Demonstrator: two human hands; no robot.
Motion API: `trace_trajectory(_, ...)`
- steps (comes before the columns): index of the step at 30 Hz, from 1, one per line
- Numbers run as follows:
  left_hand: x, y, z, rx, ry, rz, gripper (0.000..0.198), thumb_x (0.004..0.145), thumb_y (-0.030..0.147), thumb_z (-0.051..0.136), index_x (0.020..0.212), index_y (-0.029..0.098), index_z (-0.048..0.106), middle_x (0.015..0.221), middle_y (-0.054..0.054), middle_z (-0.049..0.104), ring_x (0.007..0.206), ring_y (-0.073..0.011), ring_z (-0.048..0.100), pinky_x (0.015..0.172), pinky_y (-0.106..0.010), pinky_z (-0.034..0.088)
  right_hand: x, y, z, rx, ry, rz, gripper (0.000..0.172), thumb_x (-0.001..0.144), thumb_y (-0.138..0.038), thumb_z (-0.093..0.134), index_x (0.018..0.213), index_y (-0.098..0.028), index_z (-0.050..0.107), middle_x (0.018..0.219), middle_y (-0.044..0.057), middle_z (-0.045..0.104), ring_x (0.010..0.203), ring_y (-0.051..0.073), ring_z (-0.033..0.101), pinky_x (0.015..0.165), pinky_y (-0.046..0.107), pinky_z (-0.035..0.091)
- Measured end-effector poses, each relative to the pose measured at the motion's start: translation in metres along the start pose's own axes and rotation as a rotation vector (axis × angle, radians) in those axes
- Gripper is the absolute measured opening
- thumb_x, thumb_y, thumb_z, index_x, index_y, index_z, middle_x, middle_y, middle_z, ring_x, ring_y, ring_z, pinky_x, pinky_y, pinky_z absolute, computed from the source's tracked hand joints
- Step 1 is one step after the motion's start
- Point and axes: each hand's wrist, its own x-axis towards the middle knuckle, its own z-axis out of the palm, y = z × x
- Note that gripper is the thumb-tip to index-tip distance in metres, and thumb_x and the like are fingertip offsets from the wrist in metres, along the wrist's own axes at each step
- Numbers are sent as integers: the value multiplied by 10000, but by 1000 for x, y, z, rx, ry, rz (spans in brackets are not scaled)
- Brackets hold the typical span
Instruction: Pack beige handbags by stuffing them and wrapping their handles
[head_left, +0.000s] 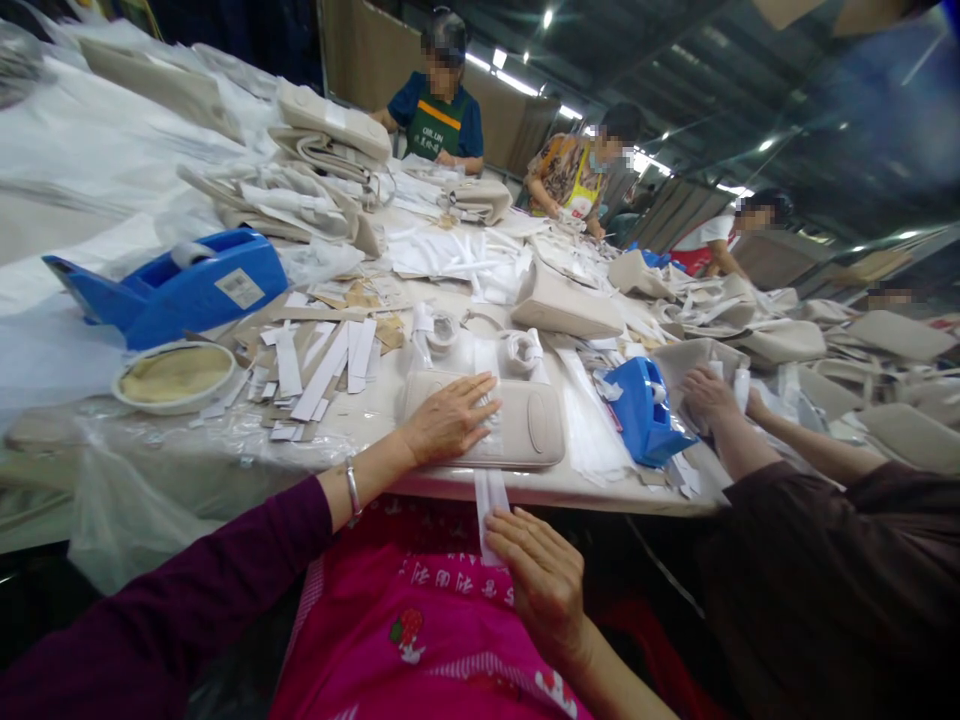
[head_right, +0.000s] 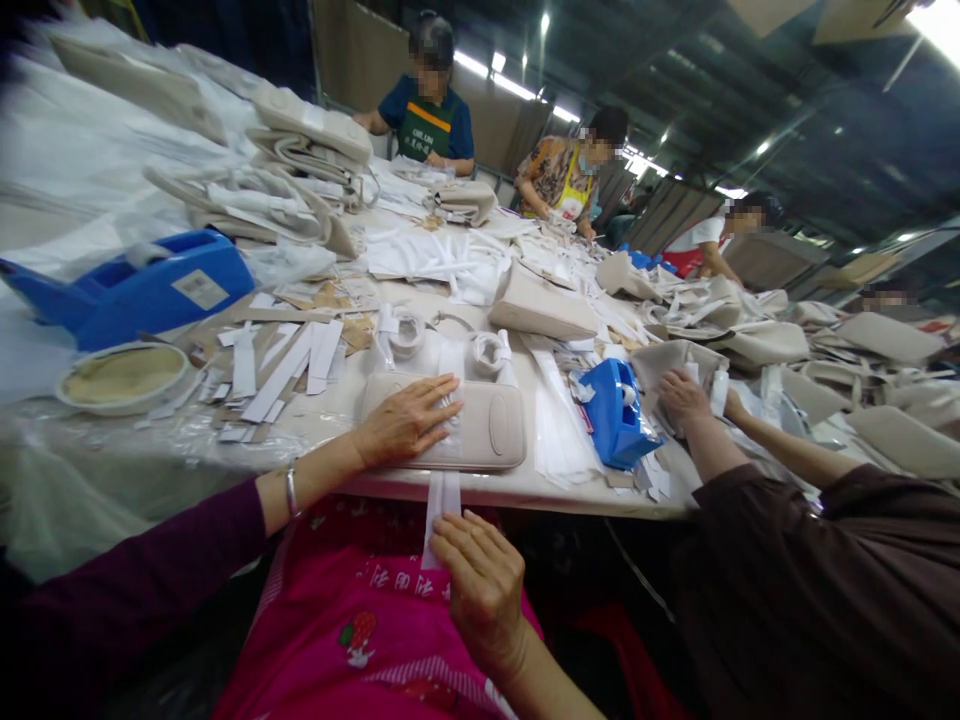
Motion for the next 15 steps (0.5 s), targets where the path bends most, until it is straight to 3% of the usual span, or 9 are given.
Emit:
trace_trajectory(4,1,2,-3,39,-6,22,418,880,274,536,1267,115,514,1402,-158,429,1346,-292,328,1143,-440,263,22,4,-13,42,-8,18,402,830,40,419,1061,-207,637,1010,48,709,1000,190,645,919,394,500)
trace_trajectory(8,2,1,-1,34,-49,41,407,902,300,505,1264,114,497,1251,-129,554,1220,-263,459,1105,-423,330,68,25,-20,58,25,135,291,882,-59,478,953,-240,694,888,46,670,856,180,616,755,336,504)
trace_trajectory(12,-3,1,0,-7,-19,34,333,891,242,494,1191,106,538,1254,-139,550,1242,-256,449,1092,-410,368,120,66,-4,40,21,229,206,893,-179,543,798,-240,716,707,26,579,739,169,546,664,297,450)
trace_trajectory(15,-9,5,-2,-51,1,34,239,880,173,470,1085,116,580,1183,-125,581,1229,-242,467,1121,-413,351,141,97,16,66,-33,283,166,852,-173,596,721,-215,688,670,2,560,698,148,535,655,271,426)
